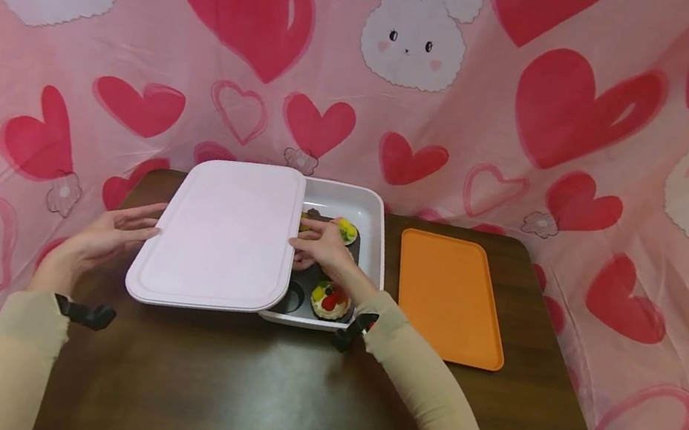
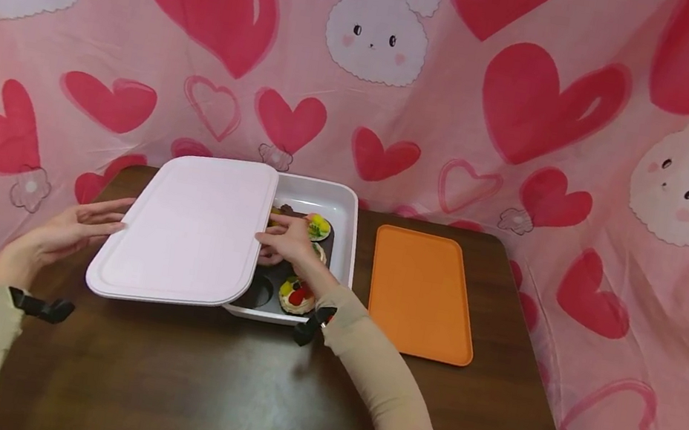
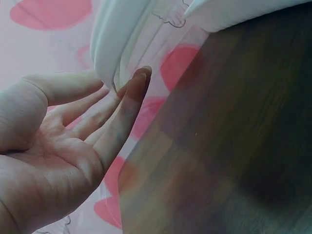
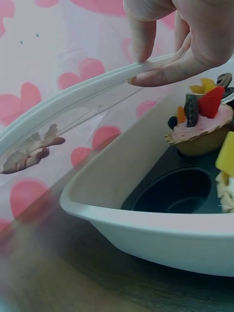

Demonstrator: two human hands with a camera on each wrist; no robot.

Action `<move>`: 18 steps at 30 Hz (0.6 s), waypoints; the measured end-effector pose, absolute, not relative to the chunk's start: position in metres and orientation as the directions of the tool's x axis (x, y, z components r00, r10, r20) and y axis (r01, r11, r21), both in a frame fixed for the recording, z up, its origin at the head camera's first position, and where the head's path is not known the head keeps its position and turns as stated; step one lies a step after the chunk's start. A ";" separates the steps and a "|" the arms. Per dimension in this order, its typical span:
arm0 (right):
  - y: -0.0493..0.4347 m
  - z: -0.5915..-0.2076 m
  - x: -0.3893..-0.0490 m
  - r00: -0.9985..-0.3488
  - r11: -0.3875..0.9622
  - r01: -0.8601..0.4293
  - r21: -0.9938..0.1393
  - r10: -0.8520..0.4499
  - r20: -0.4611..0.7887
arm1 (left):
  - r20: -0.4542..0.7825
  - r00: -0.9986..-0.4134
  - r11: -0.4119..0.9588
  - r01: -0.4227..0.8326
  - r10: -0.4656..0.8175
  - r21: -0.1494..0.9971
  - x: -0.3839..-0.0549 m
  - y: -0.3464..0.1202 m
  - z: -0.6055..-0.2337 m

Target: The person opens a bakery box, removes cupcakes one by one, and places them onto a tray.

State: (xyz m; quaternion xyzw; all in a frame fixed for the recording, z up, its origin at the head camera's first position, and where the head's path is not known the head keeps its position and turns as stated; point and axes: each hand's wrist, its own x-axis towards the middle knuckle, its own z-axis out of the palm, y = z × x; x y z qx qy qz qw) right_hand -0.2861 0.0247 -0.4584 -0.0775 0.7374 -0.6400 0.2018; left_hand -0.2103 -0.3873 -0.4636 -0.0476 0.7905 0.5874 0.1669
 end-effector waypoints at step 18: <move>-0.009 -0.454 -0.285 -0.896 0.170 0.166 -0.971 -0.384 -0.221 | -0.299 -0.954 0.526 -0.258 -0.008 0.811 -0.208 -0.400 -0.457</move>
